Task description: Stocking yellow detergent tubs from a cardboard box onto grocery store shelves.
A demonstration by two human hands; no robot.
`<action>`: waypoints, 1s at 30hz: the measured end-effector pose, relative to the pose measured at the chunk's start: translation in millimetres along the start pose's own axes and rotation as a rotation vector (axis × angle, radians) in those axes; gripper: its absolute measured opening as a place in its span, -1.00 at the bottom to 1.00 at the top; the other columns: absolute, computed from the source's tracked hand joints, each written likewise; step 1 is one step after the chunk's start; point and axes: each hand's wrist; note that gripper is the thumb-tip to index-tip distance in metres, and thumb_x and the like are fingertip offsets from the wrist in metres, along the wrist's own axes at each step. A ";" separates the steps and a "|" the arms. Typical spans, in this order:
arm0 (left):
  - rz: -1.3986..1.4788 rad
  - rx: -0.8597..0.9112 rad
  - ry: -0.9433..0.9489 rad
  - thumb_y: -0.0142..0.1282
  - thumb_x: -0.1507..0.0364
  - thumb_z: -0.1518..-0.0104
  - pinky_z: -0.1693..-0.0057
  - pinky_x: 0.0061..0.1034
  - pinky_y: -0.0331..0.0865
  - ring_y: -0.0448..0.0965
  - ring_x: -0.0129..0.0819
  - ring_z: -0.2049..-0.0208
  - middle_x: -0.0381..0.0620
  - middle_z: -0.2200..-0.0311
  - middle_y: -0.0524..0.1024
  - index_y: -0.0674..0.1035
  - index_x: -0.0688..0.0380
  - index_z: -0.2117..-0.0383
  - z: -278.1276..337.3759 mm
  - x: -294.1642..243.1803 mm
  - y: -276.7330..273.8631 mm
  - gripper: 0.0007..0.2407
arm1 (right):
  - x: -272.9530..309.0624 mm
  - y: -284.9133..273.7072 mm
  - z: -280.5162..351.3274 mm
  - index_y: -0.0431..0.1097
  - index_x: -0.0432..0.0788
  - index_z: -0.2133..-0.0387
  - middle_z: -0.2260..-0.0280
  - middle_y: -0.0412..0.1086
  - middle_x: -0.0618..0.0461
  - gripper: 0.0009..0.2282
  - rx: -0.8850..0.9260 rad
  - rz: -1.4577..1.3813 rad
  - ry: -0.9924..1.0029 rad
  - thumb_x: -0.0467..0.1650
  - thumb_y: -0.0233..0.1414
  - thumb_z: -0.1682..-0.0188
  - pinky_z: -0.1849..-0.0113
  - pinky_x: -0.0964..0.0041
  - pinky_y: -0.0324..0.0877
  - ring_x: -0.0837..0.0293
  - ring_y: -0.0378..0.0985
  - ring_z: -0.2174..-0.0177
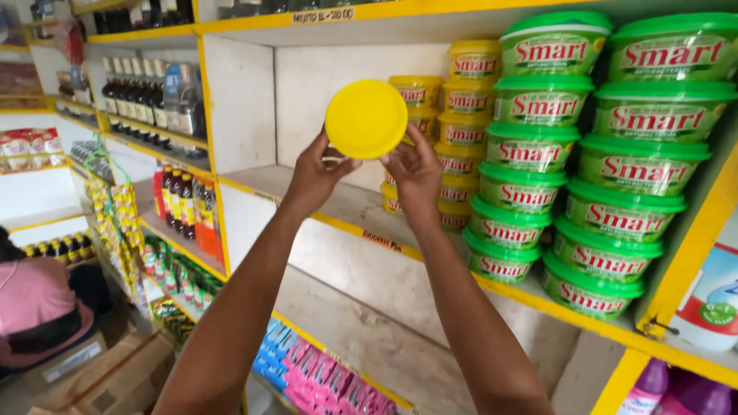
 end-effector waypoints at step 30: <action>0.344 -0.104 -0.132 0.07 0.07 -0.22 -0.23 -0.51 0.32 0.48 -0.40 -0.15 0.04 -0.15 0.50 0.35 0.25 -0.29 -180.7 64.4 99.8 -0.39 | -64.8 -27.1 -134.4 0.32 -0.41 -0.14 -0.26 0.18 -0.35 -0.57 -0.322 0.808 -0.377 -0.55 0.08 0.05 -0.17 0.08 0.32 -0.21 0.26 -0.25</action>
Point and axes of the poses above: each hand's wrist, its own z-axis away from the middle knuckle, its own y-axis out of the palm, x = y × z
